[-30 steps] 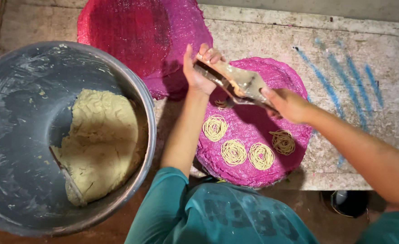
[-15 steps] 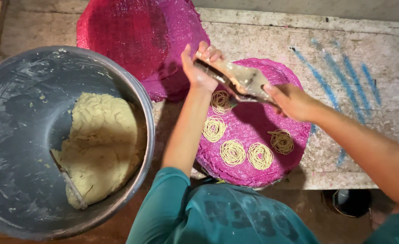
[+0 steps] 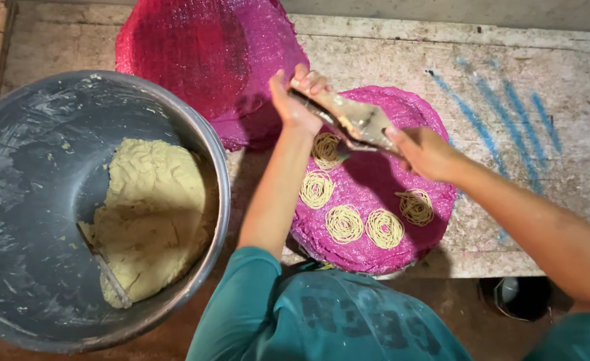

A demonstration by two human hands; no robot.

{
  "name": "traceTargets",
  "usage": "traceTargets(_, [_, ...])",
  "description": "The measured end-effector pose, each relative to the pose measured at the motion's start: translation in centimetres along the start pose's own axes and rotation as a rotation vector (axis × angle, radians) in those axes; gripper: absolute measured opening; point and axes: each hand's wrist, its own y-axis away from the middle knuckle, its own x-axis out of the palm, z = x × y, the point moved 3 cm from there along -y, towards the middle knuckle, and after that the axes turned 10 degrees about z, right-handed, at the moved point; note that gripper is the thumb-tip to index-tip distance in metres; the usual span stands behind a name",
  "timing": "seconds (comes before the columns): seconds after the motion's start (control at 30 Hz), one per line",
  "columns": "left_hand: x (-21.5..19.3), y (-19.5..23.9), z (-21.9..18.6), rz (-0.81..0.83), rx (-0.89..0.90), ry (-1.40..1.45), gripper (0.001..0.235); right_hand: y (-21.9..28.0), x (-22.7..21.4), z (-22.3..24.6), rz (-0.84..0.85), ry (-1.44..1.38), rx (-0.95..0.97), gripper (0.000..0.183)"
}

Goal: The person uses a manual dough extruder to press dough through a nozzle, forming spiral-shaped strands onto a pink mat. They repeatedly scoop dough from a metal bowl, load it into the extruder, and extrude it in circular motions.

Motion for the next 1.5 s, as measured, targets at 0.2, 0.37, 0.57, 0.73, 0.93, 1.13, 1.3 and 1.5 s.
traceTargets(0.2, [1.6, -1.4, 0.7, 0.075, -0.090, 0.072, 0.048, -0.6, -1.2, -1.9, -0.127, -0.134, -0.238, 0.062])
traceTargets(0.37, [-2.3, 2.0, 0.9, -0.192, -0.622, -0.734, 0.097, -1.1, -0.6, -3.4, -0.095, -0.275, -0.264, 0.057])
traceTargets(0.57, [-8.5, 3.7, 1.6, -0.254, -0.774, -1.142, 0.073, -2.8, 0.1, -3.8, -0.201, -0.252, -0.351, 0.052])
traceTargets(0.73, [-9.7, 5.3, -0.3, -0.213, -0.652, -1.389, 0.060, -5.4, 0.5, -5.2, -0.275, -0.320, -0.392, 0.053])
traceTargets(0.93, [-5.1, 6.8, -1.3, 0.064, -0.067, -1.734, 0.053, -4.7, 0.8, -8.1, -0.229, -0.434, -0.402, 0.058])
traceTargets(1.13, [-0.2, 5.3, 4.7, 0.047, -0.074, -0.180, 0.028, 0.4, 2.7, -10.1, 0.300, -0.437, -0.246, 0.073])
traceTargets(1.3, [-0.3, 6.3, 6.9, 0.030, -0.019, -0.083, 0.028, 3.6, 3.1, -9.0, 0.070, -0.217, -0.053, 0.072])
traceTargets(1.5, [-0.6, 6.4, 5.5, 0.101, -0.017, -0.111, 0.032, 4.0, 4.7, -7.0, -0.009, -0.239, -0.130, 0.062])
